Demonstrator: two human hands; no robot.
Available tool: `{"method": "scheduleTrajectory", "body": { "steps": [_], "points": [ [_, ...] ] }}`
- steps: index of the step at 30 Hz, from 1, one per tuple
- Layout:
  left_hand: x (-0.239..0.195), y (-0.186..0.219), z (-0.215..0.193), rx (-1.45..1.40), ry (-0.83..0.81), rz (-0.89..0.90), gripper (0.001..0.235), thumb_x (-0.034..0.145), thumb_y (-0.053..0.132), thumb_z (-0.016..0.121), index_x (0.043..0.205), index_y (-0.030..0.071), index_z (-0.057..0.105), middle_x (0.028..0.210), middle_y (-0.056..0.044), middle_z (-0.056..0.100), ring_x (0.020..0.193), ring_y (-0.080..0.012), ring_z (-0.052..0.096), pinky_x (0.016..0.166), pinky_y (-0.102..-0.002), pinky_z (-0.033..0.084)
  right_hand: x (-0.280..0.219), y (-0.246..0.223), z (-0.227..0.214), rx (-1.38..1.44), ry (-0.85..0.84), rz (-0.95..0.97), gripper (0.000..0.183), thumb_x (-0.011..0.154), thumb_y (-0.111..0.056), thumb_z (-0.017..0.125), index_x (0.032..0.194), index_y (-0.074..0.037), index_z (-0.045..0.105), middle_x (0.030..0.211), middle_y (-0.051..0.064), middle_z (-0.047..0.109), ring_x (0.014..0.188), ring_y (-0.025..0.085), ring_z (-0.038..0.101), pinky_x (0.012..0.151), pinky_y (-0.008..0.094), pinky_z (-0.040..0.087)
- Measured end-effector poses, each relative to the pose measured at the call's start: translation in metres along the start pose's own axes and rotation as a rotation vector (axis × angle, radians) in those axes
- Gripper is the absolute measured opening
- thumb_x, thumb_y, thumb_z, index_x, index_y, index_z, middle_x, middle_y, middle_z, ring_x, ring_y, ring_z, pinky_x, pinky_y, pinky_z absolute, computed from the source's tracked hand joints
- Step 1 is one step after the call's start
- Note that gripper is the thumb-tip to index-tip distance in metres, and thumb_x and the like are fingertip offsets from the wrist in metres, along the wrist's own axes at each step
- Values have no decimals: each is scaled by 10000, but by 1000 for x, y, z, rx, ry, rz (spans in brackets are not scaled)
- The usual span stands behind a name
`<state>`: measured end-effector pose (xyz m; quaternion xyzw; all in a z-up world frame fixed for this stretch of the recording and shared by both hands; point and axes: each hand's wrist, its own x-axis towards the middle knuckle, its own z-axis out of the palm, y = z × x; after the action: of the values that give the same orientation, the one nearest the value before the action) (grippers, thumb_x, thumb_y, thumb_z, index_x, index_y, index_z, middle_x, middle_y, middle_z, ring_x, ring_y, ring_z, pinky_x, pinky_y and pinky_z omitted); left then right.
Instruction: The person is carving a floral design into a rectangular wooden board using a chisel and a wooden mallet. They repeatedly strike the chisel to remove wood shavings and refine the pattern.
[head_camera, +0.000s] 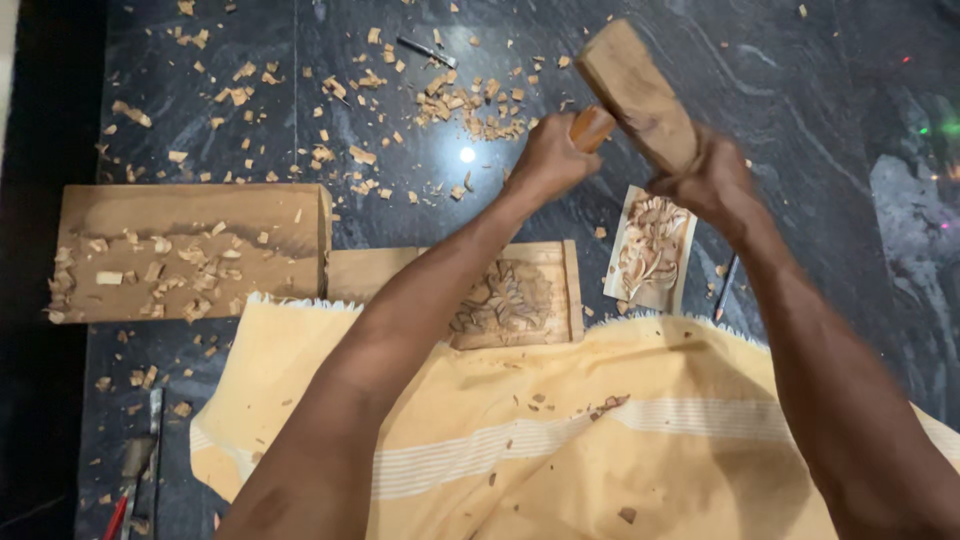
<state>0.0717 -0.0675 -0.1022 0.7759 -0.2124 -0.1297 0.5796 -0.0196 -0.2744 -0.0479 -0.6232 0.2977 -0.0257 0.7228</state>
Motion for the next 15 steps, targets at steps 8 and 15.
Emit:
{"method": "scheduleTrajectory", "body": {
  "steps": [8,15],
  "points": [
    [-1,4,5,-135,-126,-31,399,681,62,749,1071,10,684,817,-112,722,650,-192,696,559,-353,554,-15,11,-11,-999,93,-803,752,596,-74,890,1288,28,615,910,148,735,717,266,691,571,399,541],
    [-14,36,-9,-159,-143,-110,507,673,40,748,1167,25,634,779,-76,696,465,-123,630,354,-274,495,-46,20,-11,-796,84,-744,666,703,-3,892,1292,60,586,1051,161,705,821,206,680,671,368,566]
  ]
}}
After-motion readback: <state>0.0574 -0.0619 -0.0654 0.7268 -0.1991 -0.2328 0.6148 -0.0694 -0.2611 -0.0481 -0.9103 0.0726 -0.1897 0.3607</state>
